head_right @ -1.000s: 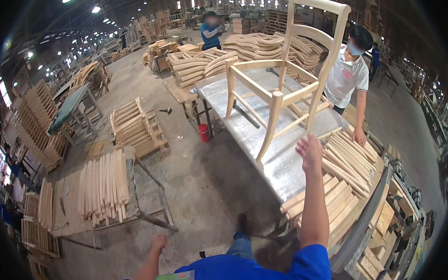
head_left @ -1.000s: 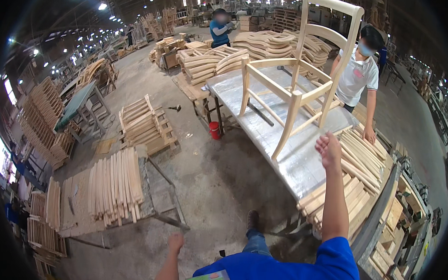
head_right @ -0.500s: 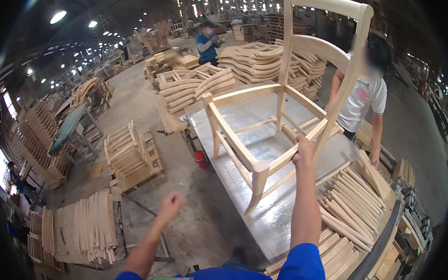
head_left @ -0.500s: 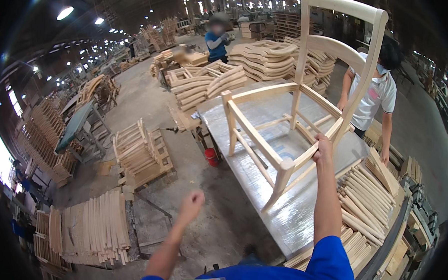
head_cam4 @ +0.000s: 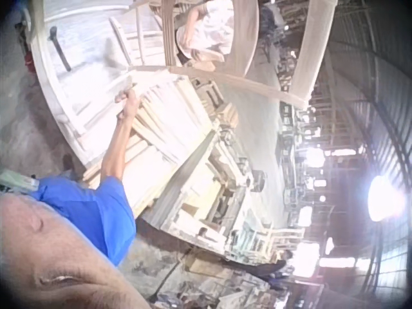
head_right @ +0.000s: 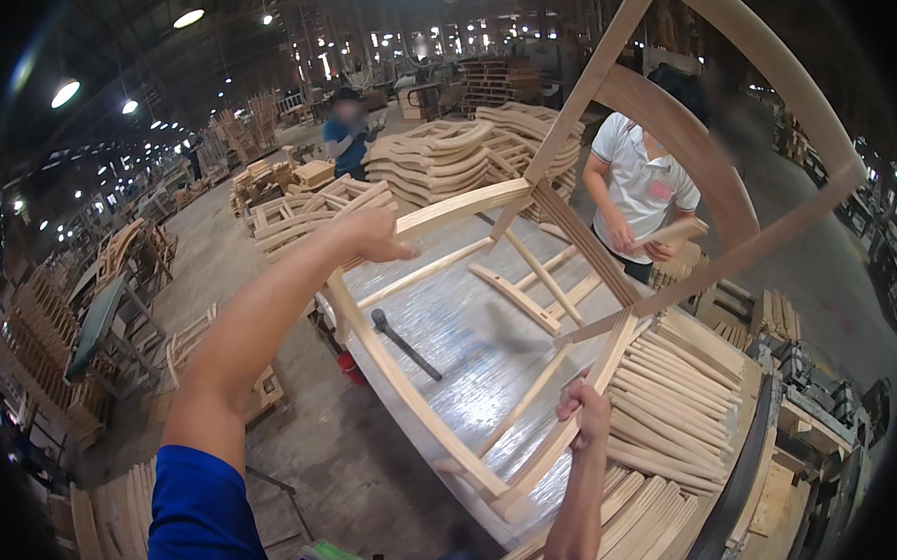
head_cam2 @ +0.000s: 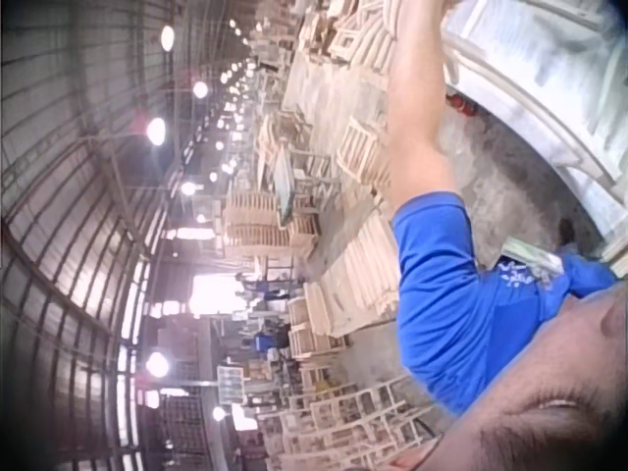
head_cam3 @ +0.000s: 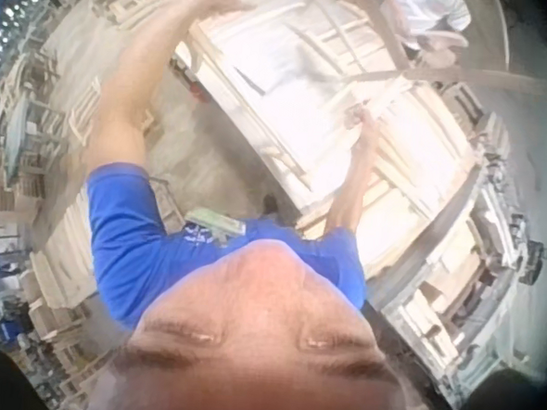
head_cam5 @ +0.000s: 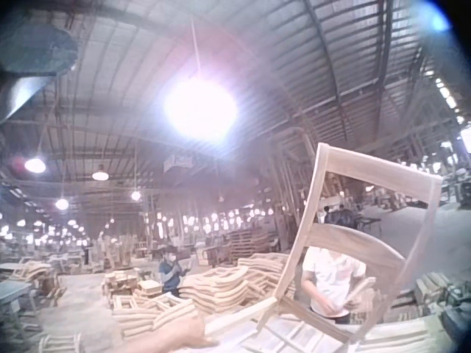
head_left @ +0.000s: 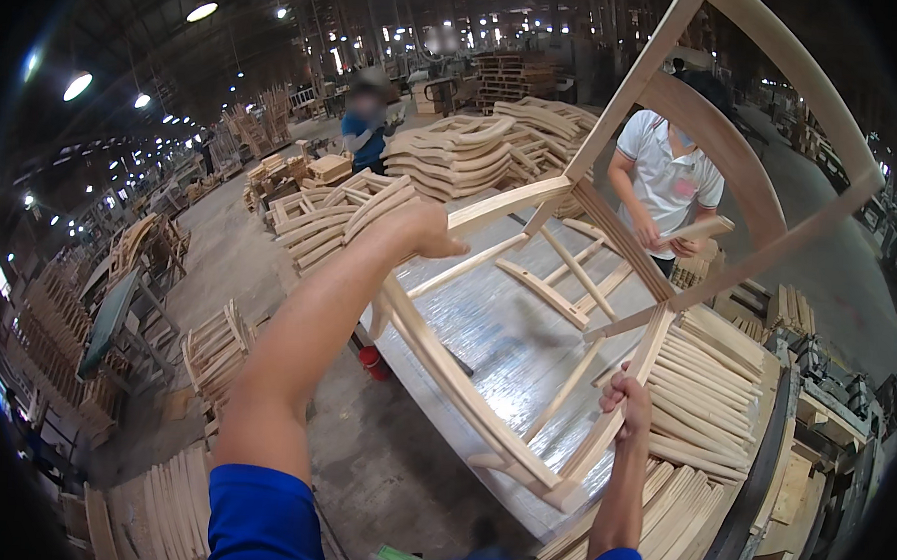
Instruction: The person assembles wooden chair frames using a pneumatic nail gun. They position wooden pieces, drive nails into joints, reload the nail gun, and move completed frames to a conveyor belt.
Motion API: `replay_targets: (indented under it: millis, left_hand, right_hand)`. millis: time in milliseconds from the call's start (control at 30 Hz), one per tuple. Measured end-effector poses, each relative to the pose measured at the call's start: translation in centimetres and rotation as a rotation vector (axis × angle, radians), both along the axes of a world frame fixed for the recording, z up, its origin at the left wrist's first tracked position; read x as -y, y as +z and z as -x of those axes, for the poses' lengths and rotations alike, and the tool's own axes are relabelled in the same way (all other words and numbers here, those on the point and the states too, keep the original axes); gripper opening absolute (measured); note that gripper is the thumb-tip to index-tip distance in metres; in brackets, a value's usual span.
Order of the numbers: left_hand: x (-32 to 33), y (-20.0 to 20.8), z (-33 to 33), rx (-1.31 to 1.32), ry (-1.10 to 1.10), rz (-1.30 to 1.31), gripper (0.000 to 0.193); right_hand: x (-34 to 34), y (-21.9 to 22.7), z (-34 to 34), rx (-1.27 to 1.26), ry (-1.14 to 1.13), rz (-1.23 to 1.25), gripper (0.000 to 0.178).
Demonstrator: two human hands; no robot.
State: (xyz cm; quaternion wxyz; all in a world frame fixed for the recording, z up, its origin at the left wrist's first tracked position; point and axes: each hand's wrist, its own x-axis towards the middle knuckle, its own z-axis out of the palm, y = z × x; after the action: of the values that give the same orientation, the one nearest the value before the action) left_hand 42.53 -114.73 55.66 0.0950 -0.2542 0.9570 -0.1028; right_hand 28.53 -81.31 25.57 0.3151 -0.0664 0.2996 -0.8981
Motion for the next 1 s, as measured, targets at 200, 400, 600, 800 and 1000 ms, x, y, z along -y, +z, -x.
replay_targets:
  millis: [200, 400, 600, 800, 1000]
  left_hand:
    - [-11.0, -0.3, -1.1, -0.413, -0.013, -0.308, 0.057]
    - [-24.0, 2.7, -8.7, -0.42, 0.051, -0.139, 0.055]
    - [-40.6, 6.5, -20.3, -0.697, 0.064, 0.089, 0.071]
    - [-54.1, 12.3, -28.4, -0.914, 0.092, 0.126, 0.068]
    - [-67.6, 15.5, -32.8, -0.973, 0.161, -0.248, 0.077]
  right_hand:
    - [-8.2, -0.6, -1.7, -0.01, -0.153, -0.014, 0.04]
    - [-18.4, 2.0, -6.7, -0.072, -0.157, 0.024, 0.038]
    - [-30.8, 7.9, -10.4, -0.297, -0.098, 0.139, 0.045]
    - [-41.7, 19.1, -13.5, -0.425, -0.069, 0.102, 0.048]
    - [-56.6, 24.8, -11.9, -0.707, -0.069, 0.142, 0.049]
